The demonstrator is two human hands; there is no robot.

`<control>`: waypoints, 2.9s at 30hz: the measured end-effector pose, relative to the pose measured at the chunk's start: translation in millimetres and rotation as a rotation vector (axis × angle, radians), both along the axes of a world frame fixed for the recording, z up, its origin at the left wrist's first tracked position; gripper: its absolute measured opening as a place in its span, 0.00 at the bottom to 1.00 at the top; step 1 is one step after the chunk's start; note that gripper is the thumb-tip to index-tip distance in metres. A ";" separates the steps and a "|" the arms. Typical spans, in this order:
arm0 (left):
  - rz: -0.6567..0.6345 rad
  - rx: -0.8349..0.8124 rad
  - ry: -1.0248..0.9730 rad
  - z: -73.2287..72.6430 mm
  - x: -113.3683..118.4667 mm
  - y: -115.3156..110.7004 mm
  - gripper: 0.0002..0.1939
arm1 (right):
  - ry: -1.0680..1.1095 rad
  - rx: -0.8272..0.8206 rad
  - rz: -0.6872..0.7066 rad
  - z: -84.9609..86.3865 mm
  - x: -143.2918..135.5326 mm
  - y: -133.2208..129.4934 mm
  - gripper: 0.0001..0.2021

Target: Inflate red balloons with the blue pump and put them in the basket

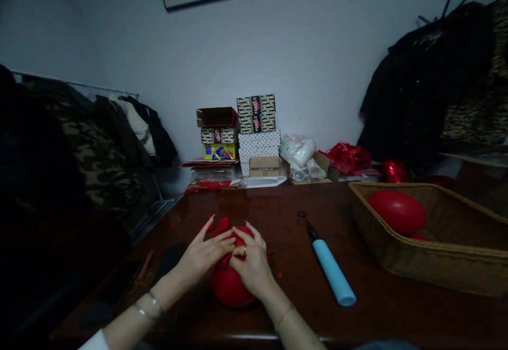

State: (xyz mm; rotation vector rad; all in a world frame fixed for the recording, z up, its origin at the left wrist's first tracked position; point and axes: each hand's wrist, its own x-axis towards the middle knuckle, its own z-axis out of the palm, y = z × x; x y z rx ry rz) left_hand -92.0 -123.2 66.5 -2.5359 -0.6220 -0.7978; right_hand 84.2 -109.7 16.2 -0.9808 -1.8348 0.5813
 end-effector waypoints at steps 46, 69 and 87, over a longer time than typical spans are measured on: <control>-0.112 -0.042 -0.059 -1.9 -4.0 11.0 0.12 | -0.035 -0.091 0.127 7.7 7.2 -1.5 0.07; 0.070 -0.240 -0.019 -4.6 -9.9 -10.6 0.07 | 0.254 -0.139 0.131 -5.0 9.6 0.0 0.05; 0.006 -0.889 -0.827 -37.1 7.2 -11.1 0.19 | 0.101 0.159 -0.221 -35.8 -12.9 -14.7 0.12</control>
